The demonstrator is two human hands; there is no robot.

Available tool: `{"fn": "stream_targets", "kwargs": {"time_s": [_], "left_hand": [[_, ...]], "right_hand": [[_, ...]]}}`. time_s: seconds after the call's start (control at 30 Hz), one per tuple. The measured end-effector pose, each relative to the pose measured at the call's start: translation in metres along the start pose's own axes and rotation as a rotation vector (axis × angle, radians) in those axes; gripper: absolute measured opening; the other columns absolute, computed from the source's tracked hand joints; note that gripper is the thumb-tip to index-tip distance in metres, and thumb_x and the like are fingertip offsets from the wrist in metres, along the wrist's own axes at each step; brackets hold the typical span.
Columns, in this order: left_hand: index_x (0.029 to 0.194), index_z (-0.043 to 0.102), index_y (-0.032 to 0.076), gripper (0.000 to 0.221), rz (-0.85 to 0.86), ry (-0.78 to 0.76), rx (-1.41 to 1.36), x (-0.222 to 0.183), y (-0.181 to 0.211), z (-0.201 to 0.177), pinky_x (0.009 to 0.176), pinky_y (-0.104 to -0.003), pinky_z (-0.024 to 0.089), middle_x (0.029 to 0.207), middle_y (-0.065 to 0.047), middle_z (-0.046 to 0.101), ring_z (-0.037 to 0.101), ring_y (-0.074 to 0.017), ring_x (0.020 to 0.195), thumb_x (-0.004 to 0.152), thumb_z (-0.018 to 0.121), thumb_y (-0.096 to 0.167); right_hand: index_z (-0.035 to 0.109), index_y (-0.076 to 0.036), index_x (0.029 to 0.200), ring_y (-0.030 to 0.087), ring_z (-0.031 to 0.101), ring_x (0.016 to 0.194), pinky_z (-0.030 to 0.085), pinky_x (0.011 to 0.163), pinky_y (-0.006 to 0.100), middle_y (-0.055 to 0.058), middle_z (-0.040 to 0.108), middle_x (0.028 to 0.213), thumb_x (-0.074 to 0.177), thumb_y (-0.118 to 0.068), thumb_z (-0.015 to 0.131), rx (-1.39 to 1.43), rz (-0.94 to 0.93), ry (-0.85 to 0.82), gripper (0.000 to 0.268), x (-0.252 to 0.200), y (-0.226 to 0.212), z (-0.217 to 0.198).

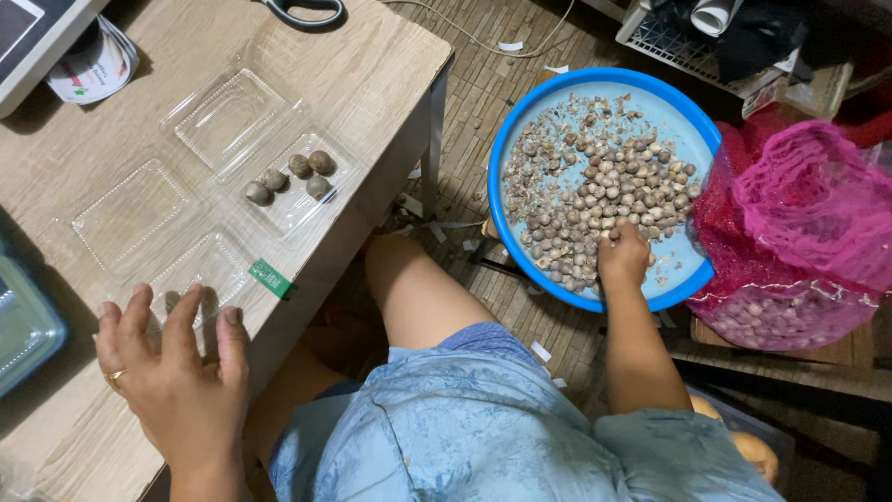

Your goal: The person takes small bulbs from a blue tray and places them into plastic containers, then weighs the containers on a digital scale and closes the lids.

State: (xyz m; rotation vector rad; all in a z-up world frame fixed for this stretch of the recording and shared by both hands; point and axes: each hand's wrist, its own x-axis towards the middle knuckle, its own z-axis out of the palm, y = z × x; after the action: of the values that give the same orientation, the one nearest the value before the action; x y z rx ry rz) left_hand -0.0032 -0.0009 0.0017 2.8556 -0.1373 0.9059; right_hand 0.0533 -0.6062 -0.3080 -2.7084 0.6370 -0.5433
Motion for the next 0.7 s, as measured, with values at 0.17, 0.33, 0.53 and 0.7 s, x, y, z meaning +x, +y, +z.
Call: {"fn": "stream_targets", "kwargs": {"time_s": [0.17,0.33,0.53,0.7], "left_hand": [[0.126,0.078,0.005,0.023,-0.029,-0.020,-0.007,-0.002,0.000,0.000,0.121,-0.061,0.041,0.145,-0.026,0.058,0.046,-0.0529,0.146,0.108,0.079,0.019],[0.126,0.077,0.004,0.021,-0.005,-0.006,-0.006,-0.001,-0.001,0.002,0.121,-0.062,0.043,0.145,-0.025,0.057,0.046,-0.0525,0.145,0.110,0.079,0.018],[0.127,0.077,0.004,0.022,-0.002,-0.013,-0.022,0.000,-0.001,0.001,0.122,-0.062,0.041,0.144,-0.027,0.058,0.048,-0.0537,0.144,0.108,0.080,0.016],[0.126,0.077,0.003,0.020,0.022,-0.009,-0.032,0.000,-0.003,0.001,0.122,-0.061,0.042,0.142,-0.027,0.057,0.049,-0.0544,0.142,0.110,0.078,0.015]], "right_hand": [[0.068,-0.018,0.104,0.033,0.055,0.110,0.047,0.089,0.046,0.000,0.073,0.099,0.084,-0.044,0.078,0.046,0.302,-0.220,0.034,0.006,-0.015,-0.032],[0.063,-0.016,0.098,0.013,0.058,0.068,0.041,0.058,0.023,0.002,0.061,0.090,0.070,-0.009,0.057,0.841,0.724,0.049,0.030,0.022,0.002,-0.018],[0.073,-0.019,0.108,0.026,0.058,0.098,0.049,0.082,0.041,0.006,0.068,0.098,0.087,-0.037,0.074,0.368,0.480,-0.141,0.028,0.030,-0.014,-0.030],[0.072,-0.014,0.118,0.042,0.063,0.109,0.051,0.086,0.054,0.018,0.065,0.121,0.095,-0.039,0.073,-0.130,0.119,-0.382,0.033,0.030,-0.013,-0.026]]}}
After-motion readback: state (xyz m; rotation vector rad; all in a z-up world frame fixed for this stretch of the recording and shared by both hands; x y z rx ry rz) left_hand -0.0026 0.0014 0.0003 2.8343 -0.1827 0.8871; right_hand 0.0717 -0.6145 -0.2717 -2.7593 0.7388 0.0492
